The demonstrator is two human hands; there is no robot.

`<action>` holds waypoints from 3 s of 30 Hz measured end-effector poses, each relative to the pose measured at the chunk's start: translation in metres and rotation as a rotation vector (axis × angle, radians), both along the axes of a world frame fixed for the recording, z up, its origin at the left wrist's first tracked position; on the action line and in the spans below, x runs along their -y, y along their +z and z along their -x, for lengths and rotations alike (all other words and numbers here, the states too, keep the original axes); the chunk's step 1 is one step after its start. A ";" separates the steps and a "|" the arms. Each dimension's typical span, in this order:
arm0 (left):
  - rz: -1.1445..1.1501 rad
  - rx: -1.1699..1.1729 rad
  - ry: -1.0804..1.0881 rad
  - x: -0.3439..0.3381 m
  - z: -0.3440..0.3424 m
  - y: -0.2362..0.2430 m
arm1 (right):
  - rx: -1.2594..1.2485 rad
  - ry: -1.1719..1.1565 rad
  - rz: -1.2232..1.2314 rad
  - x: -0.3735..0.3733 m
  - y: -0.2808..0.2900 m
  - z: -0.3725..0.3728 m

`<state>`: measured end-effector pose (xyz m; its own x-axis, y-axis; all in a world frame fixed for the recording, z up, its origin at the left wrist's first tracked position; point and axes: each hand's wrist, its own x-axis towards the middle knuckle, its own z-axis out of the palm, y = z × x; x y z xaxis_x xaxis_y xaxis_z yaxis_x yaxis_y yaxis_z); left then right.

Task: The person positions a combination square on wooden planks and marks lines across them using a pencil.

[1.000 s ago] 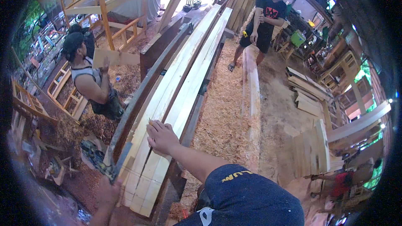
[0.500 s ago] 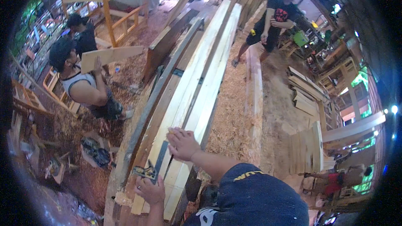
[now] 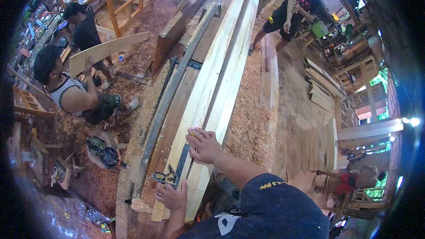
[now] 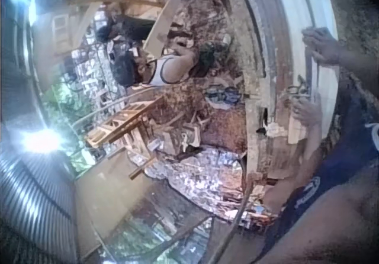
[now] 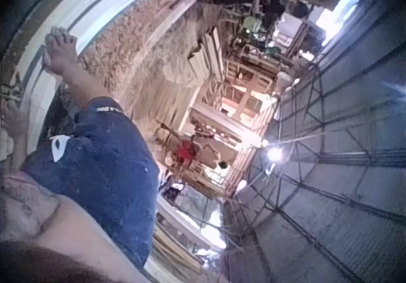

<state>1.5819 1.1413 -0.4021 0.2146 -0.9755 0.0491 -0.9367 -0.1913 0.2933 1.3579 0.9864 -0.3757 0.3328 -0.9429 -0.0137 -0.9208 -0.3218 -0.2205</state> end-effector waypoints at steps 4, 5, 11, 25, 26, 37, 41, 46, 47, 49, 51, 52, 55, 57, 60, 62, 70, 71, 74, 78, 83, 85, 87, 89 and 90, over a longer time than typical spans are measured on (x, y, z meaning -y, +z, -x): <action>-0.052 -0.007 0.033 -0.002 -0.002 -0.003 | -0.030 0.016 -0.006 -0.002 0.000 -0.002; -0.081 -0.047 0.029 -0.002 -0.001 -0.006 | -0.029 0.015 -0.006 -0.003 -0.001 -0.001; 0.082 0.060 0.044 -0.002 0.000 -0.005 | 0.069 0.021 0.124 -0.005 -0.003 0.001; -0.097 -0.085 0.147 -0.046 0.035 0.025 | 0.192 0.111 -0.223 0.012 0.036 0.016; -0.090 -0.078 0.156 -0.048 0.042 0.028 | 0.202 0.141 -0.168 0.005 0.038 0.023; -0.108 -0.277 -0.188 -0.077 0.091 0.069 | 0.025 0.666 -0.198 -0.094 0.039 0.060; 0.078 0.014 -0.105 -0.053 0.121 0.099 | 0.098 0.441 -0.314 -0.065 0.056 0.087; -0.306 -1.138 -0.116 0.004 0.162 0.137 | 0.080 0.115 -0.165 0.041 0.106 0.098; -0.576 -1.701 -0.066 0.009 0.165 0.129 | 0.168 0.056 -0.118 0.054 0.128 0.081; -0.892 -2.086 -0.147 0.004 0.226 0.172 | 0.288 -0.129 -0.060 0.085 0.160 0.080; -1.256 -2.506 -0.144 -0.014 0.251 0.164 | 0.343 -0.203 -0.039 0.102 0.185 0.062; -1.249 -2.504 -0.156 -0.014 0.266 0.169 | 0.497 -0.263 -0.045 0.108 0.195 0.058; -1.220 -2.436 -0.513 -0.027 0.279 0.210 | 0.680 -0.370 -0.038 0.124 0.197 0.083; -1.197 -2.297 -0.382 -0.032 0.266 0.253 | 0.657 -0.363 -0.094 0.118 0.191 0.091; -1.112 -2.140 -0.446 -0.011 0.256 0.223 | 0.469 -0.312 -0.139 0.105 0.150 0.119; -1.097 -1.428 -0.754 0.020 0.219 0.209 | 0.347 -0.252 -0.056 0.078 0.103 0.160; -0.528 -0.128 -0.014 0.020 0.064 0.103 | 0.175 -0.398 -0.465 -0.175 -0.018 0.334; -0.746 -0.019 0.082 0.010 0.064 0.104 | 0.109 -0.490 -0.500 -0.203 -0.022 0.350; -0.884 -0.009 0.099 -0.024 0.048 0.059 | -0.121 -0.557 -0.782 -0.210 -0.045 0.375; -0.908 -0.006 0.138 -0.016 0.079 0.063 | -0.272 -0.256 -0.907 -0.140 -0.066 0.381; -0.902 0.005 0.182 -0.014 0.062 0.044 | -0.100 -0.178 -0.679 -0.058 0.020 0.285; -0.902 0.003 0.140 -0.001 0.076 0.049 | -0.169 -0.220 -0.703 -0.047 0.020 0.280; -0.889 0.028 0.114 -0.001 0.067 0.040 | -0.237 -0.214 -0.729 -0.036 0.021 0.270; -0.882 -0.006 0.133 0.004 0.074 0.046 | -0.234 -0.240 -0.655 -0.054 0.020 0.266; -0.870 -0.035 0.161 0.006 0.077 0.051 | -0.236 -0.247 -0.652 -0.061 0.018 0.272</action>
